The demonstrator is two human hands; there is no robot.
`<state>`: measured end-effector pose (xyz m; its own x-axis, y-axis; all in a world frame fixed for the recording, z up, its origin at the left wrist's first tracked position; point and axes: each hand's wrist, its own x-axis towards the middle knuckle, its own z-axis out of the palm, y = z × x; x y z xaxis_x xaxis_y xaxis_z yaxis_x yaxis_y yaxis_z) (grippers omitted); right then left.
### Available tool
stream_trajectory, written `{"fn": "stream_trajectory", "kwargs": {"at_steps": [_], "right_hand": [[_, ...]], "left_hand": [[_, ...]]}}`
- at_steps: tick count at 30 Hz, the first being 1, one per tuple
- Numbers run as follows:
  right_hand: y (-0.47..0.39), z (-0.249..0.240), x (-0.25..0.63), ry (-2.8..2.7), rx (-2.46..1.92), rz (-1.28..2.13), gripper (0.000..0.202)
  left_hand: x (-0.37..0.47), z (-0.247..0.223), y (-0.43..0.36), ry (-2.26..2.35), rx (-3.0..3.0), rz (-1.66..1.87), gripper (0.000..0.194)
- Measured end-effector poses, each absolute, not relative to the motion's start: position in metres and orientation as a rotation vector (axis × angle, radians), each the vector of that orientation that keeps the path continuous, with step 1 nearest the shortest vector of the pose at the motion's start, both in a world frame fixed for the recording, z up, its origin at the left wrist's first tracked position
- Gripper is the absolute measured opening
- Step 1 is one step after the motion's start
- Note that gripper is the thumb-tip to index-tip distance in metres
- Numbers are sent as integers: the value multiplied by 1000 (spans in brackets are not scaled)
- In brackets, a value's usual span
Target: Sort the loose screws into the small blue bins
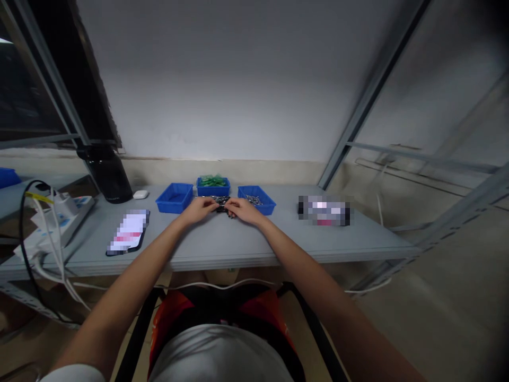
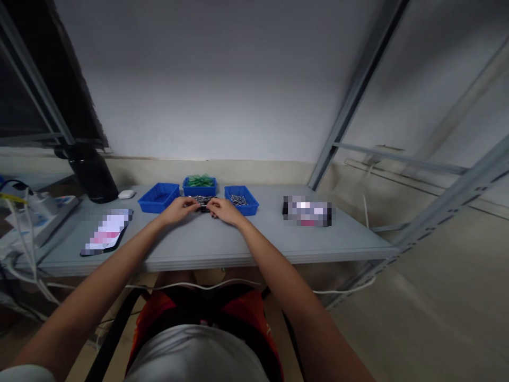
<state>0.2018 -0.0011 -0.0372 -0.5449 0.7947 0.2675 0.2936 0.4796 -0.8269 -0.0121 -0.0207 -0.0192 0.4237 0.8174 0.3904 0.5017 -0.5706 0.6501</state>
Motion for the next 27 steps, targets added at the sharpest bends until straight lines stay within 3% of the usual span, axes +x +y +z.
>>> {"fn": "stream_trajectory", "kwargs": {"at_steps": [14, 27], "right_hand": [[2, -41, 200, -2042, -858, 1008, 28], [-10, -38, 194, -2232, -890, 898, 20]], "left_hand": [[-11, -15, -24, 1120, 2213, 1035, 23], [-9, -12, -31, 1128, 2369, 1094, 27]]}}
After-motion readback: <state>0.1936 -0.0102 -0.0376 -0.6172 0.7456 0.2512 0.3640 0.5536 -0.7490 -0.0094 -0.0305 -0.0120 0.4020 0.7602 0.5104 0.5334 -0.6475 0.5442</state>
